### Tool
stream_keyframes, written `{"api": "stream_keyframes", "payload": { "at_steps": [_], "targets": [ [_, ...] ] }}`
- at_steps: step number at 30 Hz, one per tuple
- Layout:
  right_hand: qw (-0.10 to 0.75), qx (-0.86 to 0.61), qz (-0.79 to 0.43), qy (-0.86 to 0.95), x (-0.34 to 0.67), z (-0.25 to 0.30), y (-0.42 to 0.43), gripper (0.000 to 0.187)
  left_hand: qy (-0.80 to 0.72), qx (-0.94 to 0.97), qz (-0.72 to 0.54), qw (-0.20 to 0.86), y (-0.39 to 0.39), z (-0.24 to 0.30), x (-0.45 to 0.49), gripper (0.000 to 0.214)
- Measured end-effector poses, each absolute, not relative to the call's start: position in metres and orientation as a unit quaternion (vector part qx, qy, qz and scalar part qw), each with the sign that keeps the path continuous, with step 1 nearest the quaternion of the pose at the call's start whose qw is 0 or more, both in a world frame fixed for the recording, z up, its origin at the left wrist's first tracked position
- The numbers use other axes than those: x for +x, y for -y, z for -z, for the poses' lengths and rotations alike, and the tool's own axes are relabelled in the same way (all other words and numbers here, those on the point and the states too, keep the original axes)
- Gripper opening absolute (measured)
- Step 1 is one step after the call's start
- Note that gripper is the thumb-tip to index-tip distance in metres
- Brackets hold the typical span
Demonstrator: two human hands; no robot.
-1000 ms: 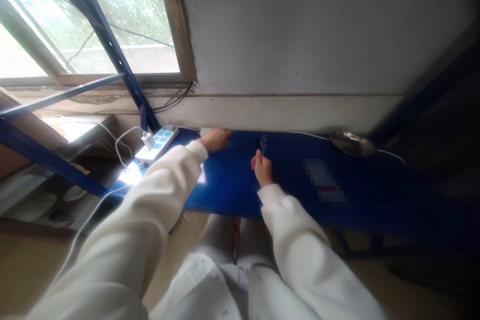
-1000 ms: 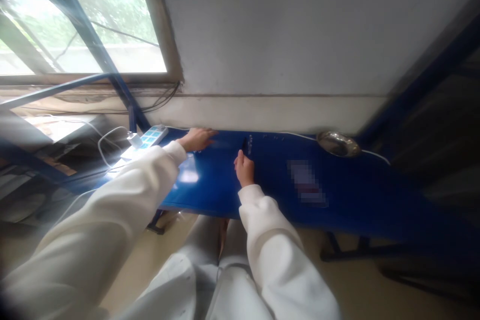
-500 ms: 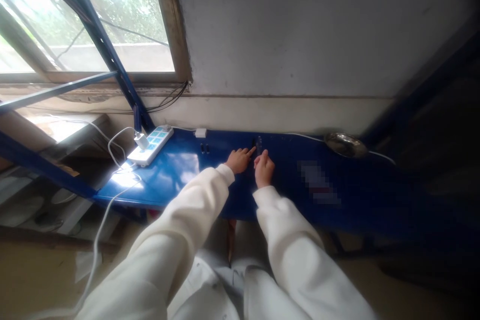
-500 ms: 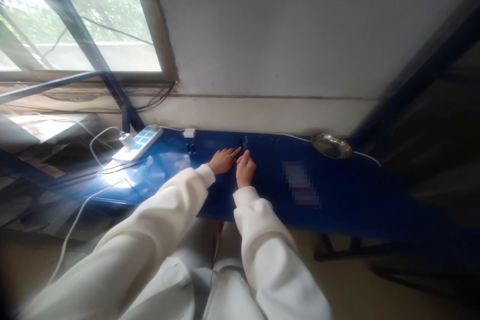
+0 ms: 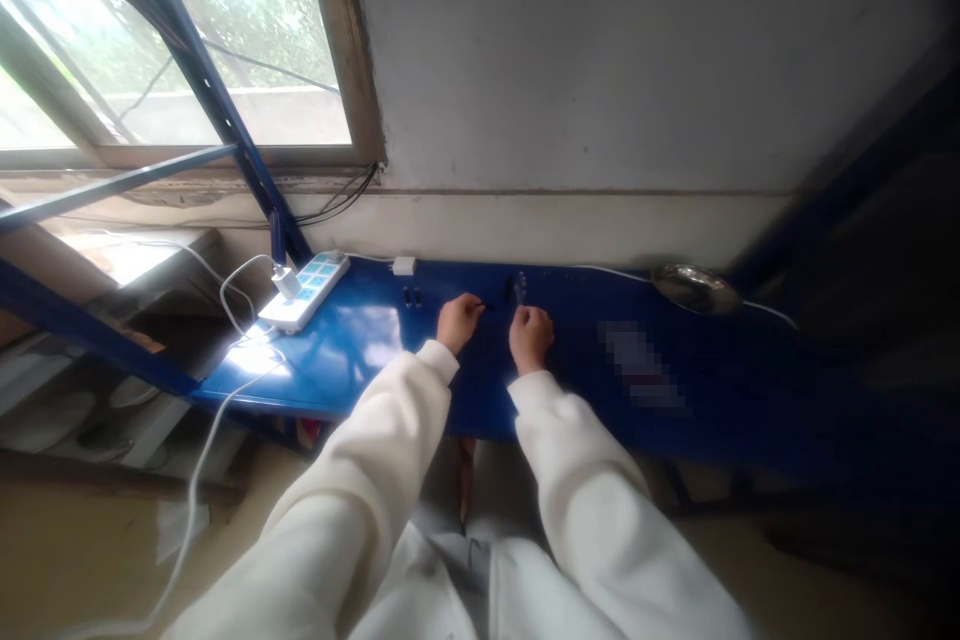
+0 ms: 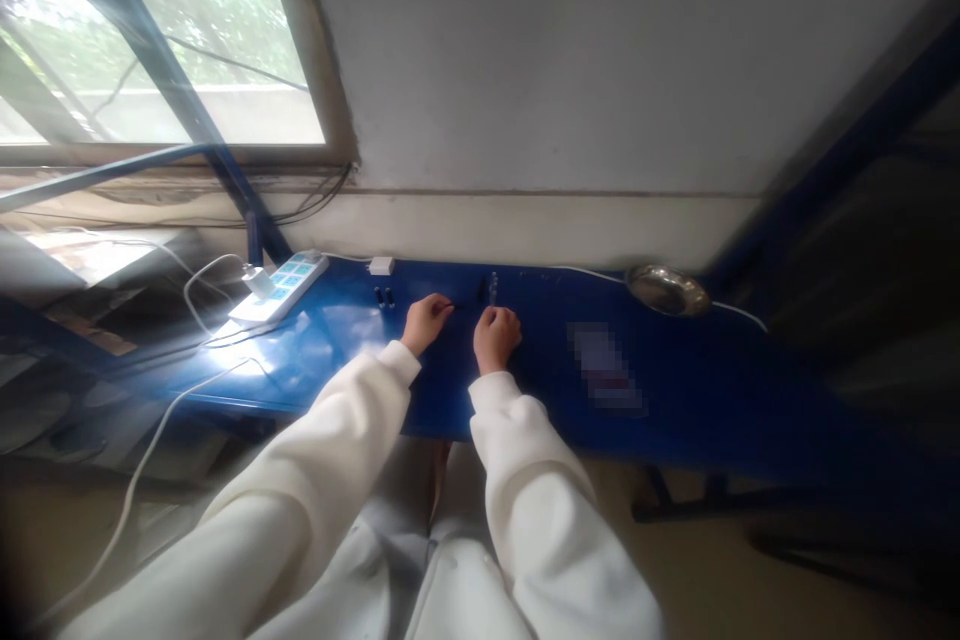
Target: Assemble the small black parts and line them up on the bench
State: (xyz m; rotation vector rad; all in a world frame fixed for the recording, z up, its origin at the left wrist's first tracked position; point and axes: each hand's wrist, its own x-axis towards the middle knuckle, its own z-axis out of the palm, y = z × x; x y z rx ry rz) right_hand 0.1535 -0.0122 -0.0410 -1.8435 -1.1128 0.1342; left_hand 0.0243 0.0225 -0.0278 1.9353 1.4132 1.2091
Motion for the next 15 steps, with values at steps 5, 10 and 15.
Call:
{"api": "stream_keyframes", "payload": {
  "at_steps": [5, 10, 15],
  "targets": [
    [0.337, -0.784, -0.069, 0.517, 0.148, 0.046, 0.012, 0.036, -0.488, 0.572, -0.573, 0.327, -0.008, 0.041, 0.007, 0.018],
    [0.279, -0.79, -0.092, 0.538, 0.149, 0.049, 0.005, 0.042, -0.46, 0.511, -0.62, 0.377, -0.005, 0.053, 0.002, 0.025],
    [0.329, -0.765, -0.086, 0.547, 0.154, 0.057, -0.006, 0.039, -0.455, 0.515, -0.611, 0.392, -0.008, 0.056, 0.003, 0.027]
  ]
}}
